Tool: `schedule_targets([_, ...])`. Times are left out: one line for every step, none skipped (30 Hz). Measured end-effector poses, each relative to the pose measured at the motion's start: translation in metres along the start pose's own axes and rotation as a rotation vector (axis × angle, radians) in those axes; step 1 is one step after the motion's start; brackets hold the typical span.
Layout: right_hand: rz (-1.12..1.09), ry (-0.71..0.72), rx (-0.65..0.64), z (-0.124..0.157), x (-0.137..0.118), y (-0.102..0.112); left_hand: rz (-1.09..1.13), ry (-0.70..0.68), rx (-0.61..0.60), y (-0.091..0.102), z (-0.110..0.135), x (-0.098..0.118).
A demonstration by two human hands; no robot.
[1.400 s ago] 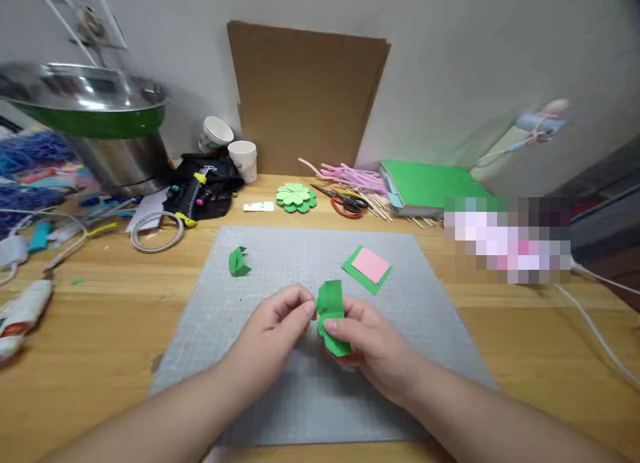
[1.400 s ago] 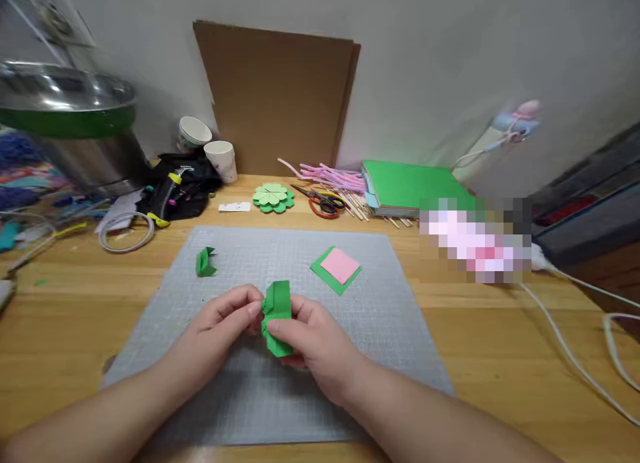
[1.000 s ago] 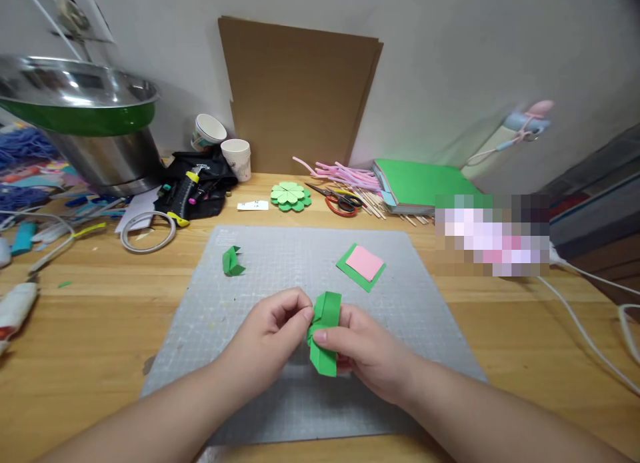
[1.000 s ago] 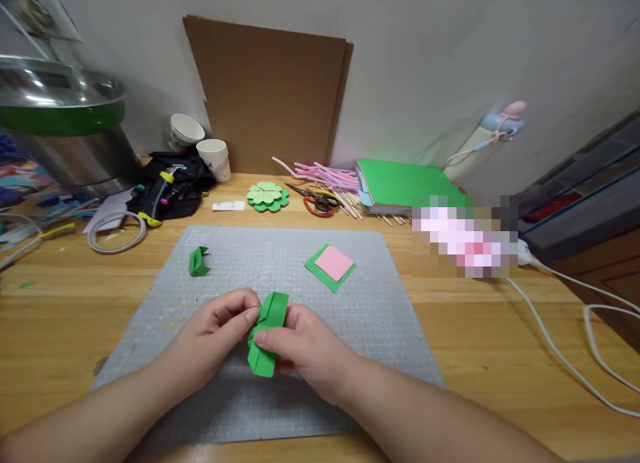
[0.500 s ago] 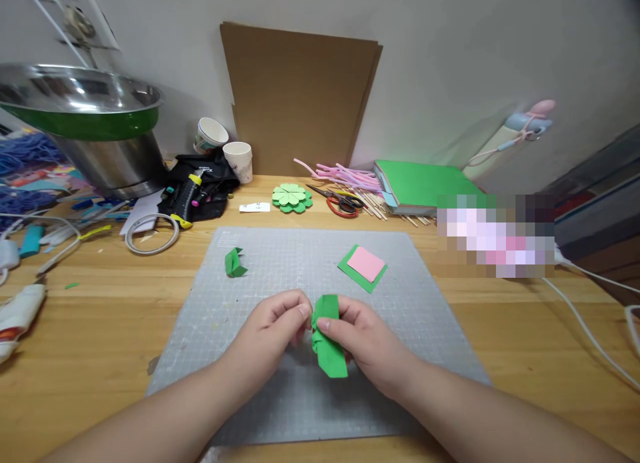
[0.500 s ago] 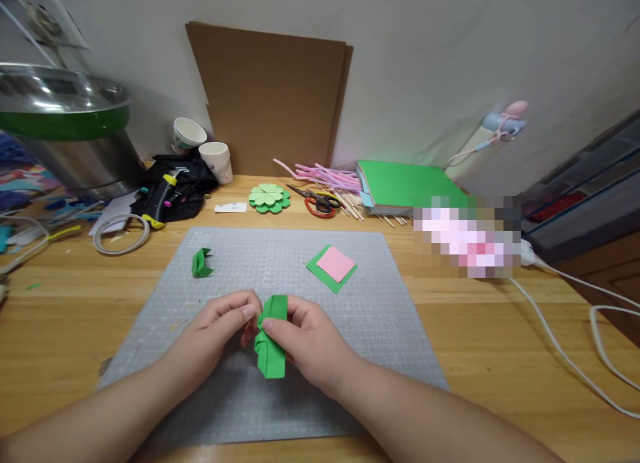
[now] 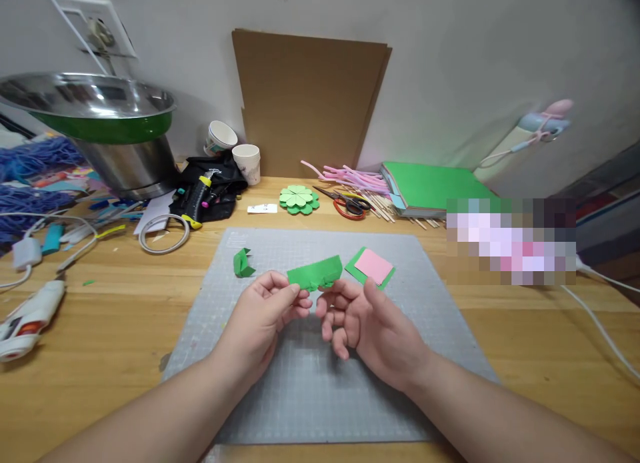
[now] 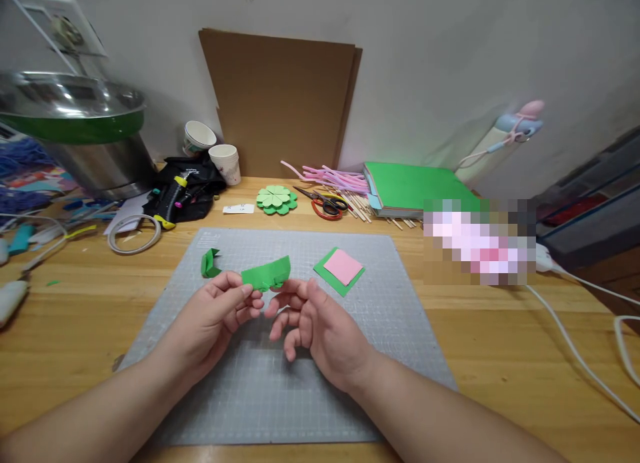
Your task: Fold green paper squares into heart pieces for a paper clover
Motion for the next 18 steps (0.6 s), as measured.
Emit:
schedule_targets([0.049,0.021,0.019,0.0,0.0,0.0,0.016,0.021,-0.013,-0.001,0.001,-0.002])
schedule_targets([0.104,0.034,0.049,0.001,0.001,0.001,0.031,0.047,-0.037,-0.003,0.002,-0.004])
schedule_targets([0.154,0.039,0.088,0.002,0.003,0.003,0.039,0.074,-0.073,-0.006,0.004,-0.007])
schedule_targets([0.191,0.034,0.136,0.002,0.004,0.005,0.037,0.099,-0.115,-0.009,0.006,-0.01])
schedule_targets([0.21,0.023,0.184,0.003,0.006,0.008,0.026,0.115,-0.153,-0.011,0.008,-0.012])
schedule_targets([0.214,0.007,0.226,0.004,0.007,0.01,0.007,0.122,-0.186,-0.013,0.01,-0.014])
schedule_targets([0.21,-0.011,0.256,0.005,0.007,0.012,-0.016,0.123,-0.213,-0.014,0.011,-0.015])
schedule_targets([0.201,-0.025,0.28,0.005,0.007,0.014,-0.029,0.124,-0.237,-0.016,0.012,-0.016])
schedule_targets([0.187,-0.033,0.294,0.005,0.007,0.015,-0.022,0.126,-0.261,-0.017,0.012,-0.016])
schedule_targets([0.166,-0.041,0.294,0.005,0.006,0.016,0.006,0.13,-0.288,-0.018,0.013,-0.016])
schedule_targets([0.134,-0.05,0.28,0.005,0.006,0.015,0.047,0.136,-0.321,-0.02,0.013,-0.016])
schedule_targets([0.091,-0.063,0.257,0.004,0.006,0.015,0.093,0.141,-0.353,-0.022,0.013,-0.015])
schedule_targets([0.042,-0.081,0.227,0.004,0.006,0.013,0.133,0.148,-0.376,-0.023,0.013,-0.014])
schedule_targets([-0.004,-0.101,0.196,0.003,0.007,0.012,0.161,0.156,-0.39,-0.024,0.013,-0.014])
schedule_targets([-0.041,-0.121,0.17,0.003,0.008,0.01,0.17,0.164,-0.401,-0.025,0.013,-0.014])
schedule_targets([-0.062,-0.139,0.153,0.002,0.009,0.009,0.165,0.171,-0.398,-0.024,0.012,-0.014])
schedule_targets([-0.063,-0.15,0.149,0.002,0.01,0.009,0.156,0.173,-0.385,-0.023,0.011,-0.015])
schedule_targets([-0.046,-0.154,0.155,0.002,0.01,0.009,0.15,0.171,-0.367,-0.022,0.011,-0.015])
Point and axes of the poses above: each hand's wrist, its own z-axis away from the middle knuckle, its own y-axis out of the back of the hand, x = y × z, the point moved 6 cm from there along -z, towards the middle knuckle, and after that the axes turned 5 degrees about -y, right-handed, at the moved point
